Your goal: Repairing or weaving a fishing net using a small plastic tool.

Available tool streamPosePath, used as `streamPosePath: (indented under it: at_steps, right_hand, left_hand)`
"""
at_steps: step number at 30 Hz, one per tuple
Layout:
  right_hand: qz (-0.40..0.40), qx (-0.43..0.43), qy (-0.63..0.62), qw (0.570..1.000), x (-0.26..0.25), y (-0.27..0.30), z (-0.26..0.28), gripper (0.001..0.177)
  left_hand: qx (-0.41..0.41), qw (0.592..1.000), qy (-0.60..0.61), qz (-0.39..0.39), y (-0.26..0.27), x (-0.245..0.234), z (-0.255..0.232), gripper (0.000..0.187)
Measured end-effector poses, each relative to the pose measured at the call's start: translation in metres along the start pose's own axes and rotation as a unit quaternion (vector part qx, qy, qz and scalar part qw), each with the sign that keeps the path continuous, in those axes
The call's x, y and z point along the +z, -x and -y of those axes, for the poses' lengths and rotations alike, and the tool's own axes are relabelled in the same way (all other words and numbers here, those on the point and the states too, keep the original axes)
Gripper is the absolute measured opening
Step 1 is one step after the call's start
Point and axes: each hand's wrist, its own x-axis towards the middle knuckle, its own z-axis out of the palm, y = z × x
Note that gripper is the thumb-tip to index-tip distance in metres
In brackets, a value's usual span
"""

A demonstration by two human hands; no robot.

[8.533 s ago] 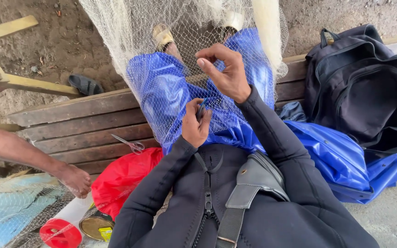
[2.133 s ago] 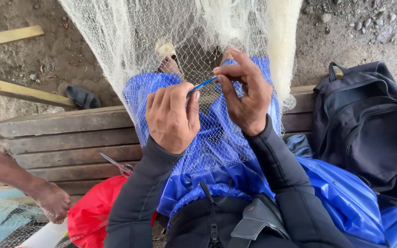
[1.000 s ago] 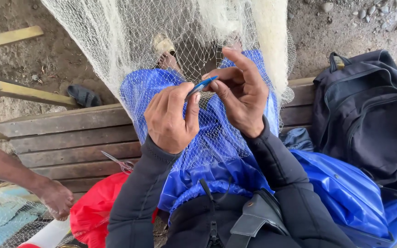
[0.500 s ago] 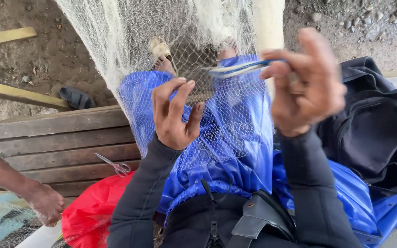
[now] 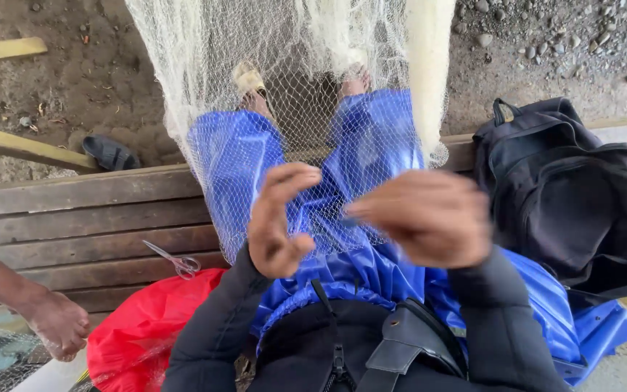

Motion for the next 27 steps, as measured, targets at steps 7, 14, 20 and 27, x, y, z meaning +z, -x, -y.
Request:
streamPosePath:
  at_steps: [7, 14, 20, 27]
  right_hand:
    - [-0.007, -0.008, -0.071, 0.997, 0.075, 0.010, -0.019, 0.017]
    - [-0.145, 0.118, -0.083, 0.979, 0.059, 0.007, -0.059, 0.017]
    - [-0.107, 0.120, 0.011, 0.987, 0.062, 0.011, -0.088, 0.038]
    - [-0.149, 0.098, 0.021, 0.984, 0.069, -0.006, -0.108, 0.002]
  left_hand:
    - [-0.174, 0.951, 0.220, 0.131, 0.032, -0.010, 0.009, 0.065]
    - [-0.266, 0.951, 0.152, 0.035, 0.084, -0.015, 0.039, 0.039]
    - [-0.360, 0.925, 0.029, 0.115, 0.088, -0.019, 0.037, 0.027]
    - [-0.196, 0.965, 0.122, 0.125, 0.058, -0.018, 0.012, 0.010]
